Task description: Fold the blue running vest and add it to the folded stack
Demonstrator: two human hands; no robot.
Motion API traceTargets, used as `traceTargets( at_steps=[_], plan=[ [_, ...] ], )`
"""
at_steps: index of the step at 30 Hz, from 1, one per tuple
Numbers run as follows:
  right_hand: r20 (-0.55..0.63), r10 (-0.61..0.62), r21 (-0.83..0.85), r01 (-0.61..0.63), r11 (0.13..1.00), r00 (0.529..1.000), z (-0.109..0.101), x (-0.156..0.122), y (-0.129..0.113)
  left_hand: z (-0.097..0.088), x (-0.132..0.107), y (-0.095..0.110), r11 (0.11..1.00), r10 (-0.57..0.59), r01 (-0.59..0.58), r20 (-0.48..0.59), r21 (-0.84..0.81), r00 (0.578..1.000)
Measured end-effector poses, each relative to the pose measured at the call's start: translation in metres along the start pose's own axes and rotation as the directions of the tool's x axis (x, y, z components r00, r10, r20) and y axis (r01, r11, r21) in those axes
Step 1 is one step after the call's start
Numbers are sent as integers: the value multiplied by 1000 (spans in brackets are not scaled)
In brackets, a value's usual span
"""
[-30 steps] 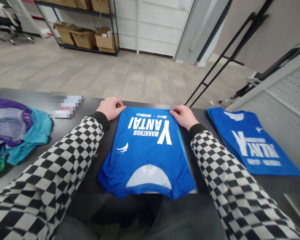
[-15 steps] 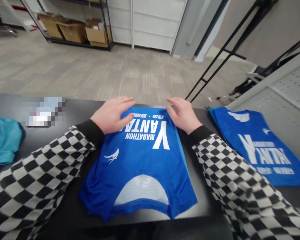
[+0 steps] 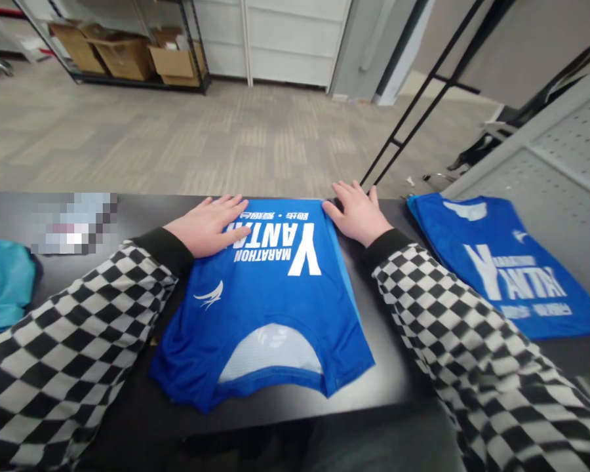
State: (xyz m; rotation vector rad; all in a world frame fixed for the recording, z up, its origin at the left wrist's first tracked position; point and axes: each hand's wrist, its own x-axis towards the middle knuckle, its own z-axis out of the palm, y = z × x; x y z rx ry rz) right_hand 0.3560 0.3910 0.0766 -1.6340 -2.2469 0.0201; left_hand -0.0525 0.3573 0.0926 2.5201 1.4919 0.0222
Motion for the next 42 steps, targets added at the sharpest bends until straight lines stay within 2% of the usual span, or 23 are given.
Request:
traceTargets(
  at_steps=[4,6,8,9,12,13,15,19,21,22,23,24,26,27,28,29,30,31,32,35,37,39,42],
  plan=[
    [-78,28,38,-25,999,997,-1,2,-5,-16,-8,-12,994,-78,77,9,78,997],
    [-104,40,57,-34,998,994,0,5,-9,-26,-14,-4,989,-66,76,-80,127,995],
    [-118,41,75,-32,997,992,0,7,-12,-31,-17,16,989,58,-34,-164,145,985],
    [-120,35,83,-25,996,992,-1,8,-14,-30,-17,28,981,154,-131,-162,140,975],
    [-112,16,107,-4,994,994,-4,8,-18,-15,-14,58,918,388,-386,-10,90,922],
    [-109,14,113,-2,994,994,-5,7,-18,-9,-13,63,907,412,-413,34,80,911],
    [-110,17,122,-3,993,994,-6,6,-18,1,-14,64,917,385,-390,63,86,921],
    [-122,-9,134,25,991,993,-6,6,-18,8,-36,51,980,165,-164,0,112,986],
    [-127,-36,130,53,990,991,-4,7,-18,12,-54,52,995,-35,41,-62,91,997],
    [-132,-49,125,66,990,990,-3,8,-18,15,-63,57,984,-156,163,-99,67,983],
    [-139,-57,118,74,990,989,-2,8,-17,19,-70,65,956,-285,292,-137,33,949],
    [-145,-64,109,81,991,987,-1,9,-17,24,-75,74,910,-410,415,-172,-9,896],
    [-169,-75,89,91,992,983,2,10,-13,32,-79,96,790,-612,602,-215,-118,761],
    [-181,-83,79,99,992,980,4,10,-11,34,-78,106,734,-679,653,-226,-187,699],
    [-198,-92,70,107,992,976,6,11,-7,34,-77,113,691,-722,672,-223,-266,655],
    [-219,-102,62,118,991,970,9,11,-4,32,-77,118,649,-757,674,-209,-353,619],
    [-245,-112,57,130,990,963,12,11,0,27,-79,119,620,-774,656,-197,-431,602],
    [-275,-122,52,142,988,953,16,11,4,21,-85,117,622,-763,611,-201,-489,615],
    [-309,-132,50,155,987,942,19,10,7,13,-95,112,652,-726,548,-220,-524,652],
    [-385,-167,48,200,979,908,28,9,12,-4,-144,90,828,-484,319,-300,-461,822],
    [-420,-181,47,221,974,889,29,6,11,-3,-182,79,895,-368,275,-233,-350,900],
    [-432,-199,47,242,969,880,28,4,7,8,-213,76,909,-373,337,-117,-246,920],
    [-443,-235,41,281,959,865,21,-3,-2,31,-235,92,873,-477,455,-109,-177,872]
  ],
)
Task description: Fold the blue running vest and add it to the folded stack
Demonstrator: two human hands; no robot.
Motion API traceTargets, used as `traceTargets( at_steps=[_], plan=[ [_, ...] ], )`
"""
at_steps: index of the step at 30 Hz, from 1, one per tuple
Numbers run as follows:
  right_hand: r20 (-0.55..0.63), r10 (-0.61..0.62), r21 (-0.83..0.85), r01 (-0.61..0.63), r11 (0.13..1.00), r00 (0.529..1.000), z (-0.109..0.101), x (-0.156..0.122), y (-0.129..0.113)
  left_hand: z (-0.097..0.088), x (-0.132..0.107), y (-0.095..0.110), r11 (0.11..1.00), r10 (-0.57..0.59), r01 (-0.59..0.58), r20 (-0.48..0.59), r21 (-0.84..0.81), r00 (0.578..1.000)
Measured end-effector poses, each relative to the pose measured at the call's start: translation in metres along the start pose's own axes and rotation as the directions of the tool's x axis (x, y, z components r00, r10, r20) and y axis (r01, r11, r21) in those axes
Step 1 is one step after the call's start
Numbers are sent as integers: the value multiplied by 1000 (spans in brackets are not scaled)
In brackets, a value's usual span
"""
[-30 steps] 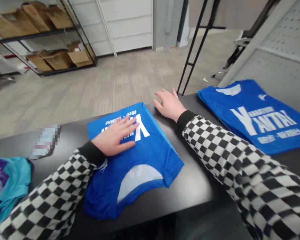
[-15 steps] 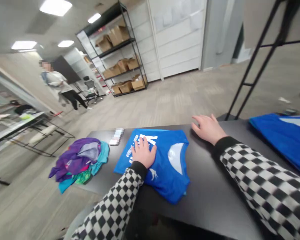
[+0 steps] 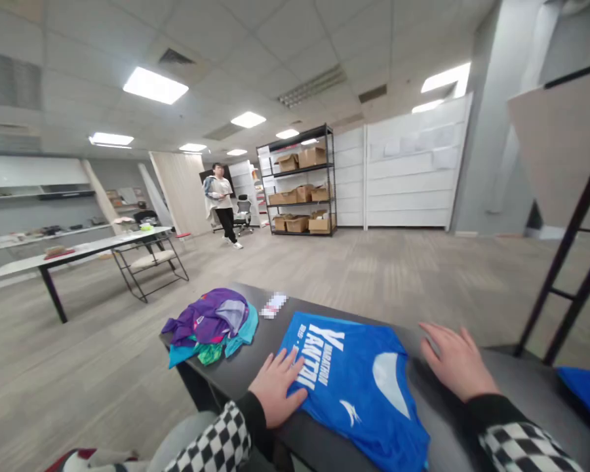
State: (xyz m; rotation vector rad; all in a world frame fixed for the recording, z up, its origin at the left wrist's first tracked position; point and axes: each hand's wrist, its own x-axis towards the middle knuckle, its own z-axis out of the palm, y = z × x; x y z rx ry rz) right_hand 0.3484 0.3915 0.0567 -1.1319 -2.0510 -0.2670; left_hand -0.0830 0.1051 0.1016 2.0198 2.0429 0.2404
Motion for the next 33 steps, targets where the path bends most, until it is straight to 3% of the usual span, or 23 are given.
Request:
traceTargets(
  at_steps=[4,7,9,11,13,15,17,20,24,26,28,30,33],
  plan=[
    [-35,-58,47,60,997,998,-21,-9,-30,29,-17,33,987,-159,156,-77,-42,984],
    [-38,-76,139,80,987,996,-45,-35,-70,49,-27,66,970,-233,226,-74,-95,970],
    [30,-90,210,82,974,995,-64,-63,-104,56,-39,85,976,-198,192,-52,-105,979],
    [174,-105,268,55,962,979,-84,-93,-139,52,-53,93,992,-86,82,-40,-93,996],
    [346,-123,303,13,953,930,-103,-114,-168,36,-56,83,996,41,-46,-62,-71,997],
    [481,-120,302,-35,953,868,-119,-120,-184,18,-44,57,989,130,-137,-124,-53,984],
    [563,-80,274,-95,957,823,-132,-115,-182,9,-21,26,962,259,-268,-156,-44,953],
    [628,-13,190,-137,972,778,-145,-98,-155,13,-6,-1,941,335,-339,-137,-5,932],
    [662,117,27,-179,983,741,-148,-73,-114,34,-37,10,914,406,-400,-136,70,904],
    [670,176,-55,-188,981,722,-147,-61,-108,41,-55,24,897,442,-434,-176,82,880],
    [659,203,-112,-172,979,725,-147,-54,-120,41,-62,31,896,443,-439,-233,72,866],
    [619,209,-121,-172,978,757,-149,-58,-149,35,-59,28,897,436,-438,-263,56,861],
    [581,181,6,-226,974,793,-153,-93,-210,27,-47,6,876,483,-478,-158,70,861]
  ],
)
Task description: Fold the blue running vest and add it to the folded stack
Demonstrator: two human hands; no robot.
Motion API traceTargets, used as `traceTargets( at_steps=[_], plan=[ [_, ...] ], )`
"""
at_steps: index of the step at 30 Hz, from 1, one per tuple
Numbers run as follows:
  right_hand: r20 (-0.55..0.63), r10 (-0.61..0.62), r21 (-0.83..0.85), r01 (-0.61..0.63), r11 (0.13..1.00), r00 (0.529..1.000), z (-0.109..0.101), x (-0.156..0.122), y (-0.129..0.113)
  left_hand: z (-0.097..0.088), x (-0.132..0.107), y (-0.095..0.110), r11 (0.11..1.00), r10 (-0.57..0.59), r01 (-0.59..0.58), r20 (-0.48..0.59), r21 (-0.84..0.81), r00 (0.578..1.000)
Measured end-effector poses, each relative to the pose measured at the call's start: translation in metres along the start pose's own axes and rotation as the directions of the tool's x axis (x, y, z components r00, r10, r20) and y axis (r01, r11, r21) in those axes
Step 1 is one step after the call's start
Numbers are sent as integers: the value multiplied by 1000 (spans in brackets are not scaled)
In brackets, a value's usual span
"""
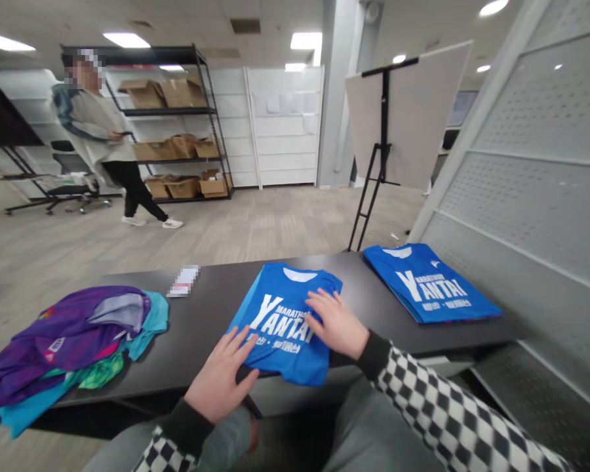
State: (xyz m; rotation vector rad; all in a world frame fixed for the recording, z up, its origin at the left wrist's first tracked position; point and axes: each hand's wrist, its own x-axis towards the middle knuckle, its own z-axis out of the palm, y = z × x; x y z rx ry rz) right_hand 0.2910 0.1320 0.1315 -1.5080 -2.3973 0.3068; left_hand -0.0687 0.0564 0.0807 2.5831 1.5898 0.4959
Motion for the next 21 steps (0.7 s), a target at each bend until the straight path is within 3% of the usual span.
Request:
traceTargets(
  at_steps=[4,6,8,11,15,17,19,21],
  plan=[
    [128,-194,111,180,977,973,53,-61,-41,-1,-10,-32,996,-25,11,164,87,986],
    [130,-241,92,230,969,962,71,-73,-41,1,-16,-40,991,-56,34,173,129,983],
    [122,-239,60,234,971,963,76,-70,-28,4,-21,-44,988,-50,25,161,154,986],
    [138,-189,5,190,982,972,60,-55,9,8,-30,-36,986,-13,-3,97,165,995],
    [265,-167,9,171,985,950,21,-42,52,8,-43,-6,994,37,-38,10,106,999],
    [280,-94,-35,108,994,955,6,-46,57,6,-46,10,997,32,-31,-11,65,999],
    [218,-31,-92,53,994,975,2,-61,48,4,-46,19,999,10,-10,-18,34,1000],
    [159,-98,-70,110,991,982,9,-84,32,5,-45,23,1000,-11,12,-21,18,1000]
  ],
)
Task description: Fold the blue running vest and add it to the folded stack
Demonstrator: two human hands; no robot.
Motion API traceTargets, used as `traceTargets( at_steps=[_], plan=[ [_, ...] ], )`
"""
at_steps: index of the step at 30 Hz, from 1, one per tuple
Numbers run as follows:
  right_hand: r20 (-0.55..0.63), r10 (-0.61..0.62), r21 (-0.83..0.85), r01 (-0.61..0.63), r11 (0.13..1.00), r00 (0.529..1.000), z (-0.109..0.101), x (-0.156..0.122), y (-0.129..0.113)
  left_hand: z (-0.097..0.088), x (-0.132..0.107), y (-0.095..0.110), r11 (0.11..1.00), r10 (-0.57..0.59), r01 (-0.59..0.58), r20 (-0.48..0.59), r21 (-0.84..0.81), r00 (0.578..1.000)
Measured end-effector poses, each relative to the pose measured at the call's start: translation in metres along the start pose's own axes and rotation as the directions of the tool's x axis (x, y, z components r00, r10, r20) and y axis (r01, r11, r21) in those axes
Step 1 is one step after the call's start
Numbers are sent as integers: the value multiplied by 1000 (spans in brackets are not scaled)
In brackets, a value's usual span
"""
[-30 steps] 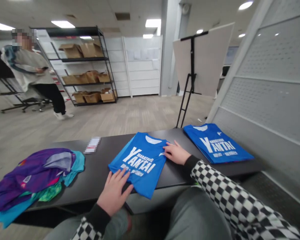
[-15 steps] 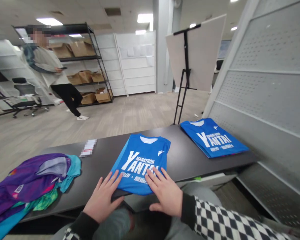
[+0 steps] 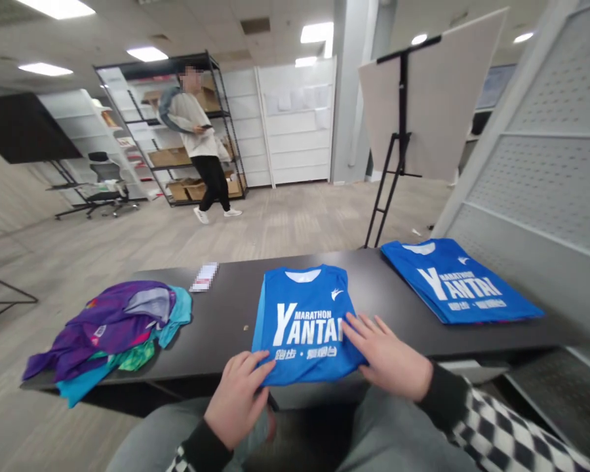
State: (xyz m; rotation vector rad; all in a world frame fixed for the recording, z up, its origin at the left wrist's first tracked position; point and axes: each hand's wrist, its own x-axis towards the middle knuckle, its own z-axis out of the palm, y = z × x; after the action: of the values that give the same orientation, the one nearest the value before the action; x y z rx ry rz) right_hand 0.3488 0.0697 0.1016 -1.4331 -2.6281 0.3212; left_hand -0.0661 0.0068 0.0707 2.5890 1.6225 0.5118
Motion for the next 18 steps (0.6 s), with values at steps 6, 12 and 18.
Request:
traceTargets(
  at_steps=[6,12,18],
  plan=[
    [-154,-152,-3,153,988,976,63,-26,-35,8,11,-1,1000,29,-28,73,-14,997],
    [-329,-89,-106,57,993,940,65,-5,-10,6,32,3,1000,17,-18,111,9,994],
    [-264,-116,-38,109,993,957,41,-22,12,11,27,-7,996,87,-88,56,26,995]
  ],
)
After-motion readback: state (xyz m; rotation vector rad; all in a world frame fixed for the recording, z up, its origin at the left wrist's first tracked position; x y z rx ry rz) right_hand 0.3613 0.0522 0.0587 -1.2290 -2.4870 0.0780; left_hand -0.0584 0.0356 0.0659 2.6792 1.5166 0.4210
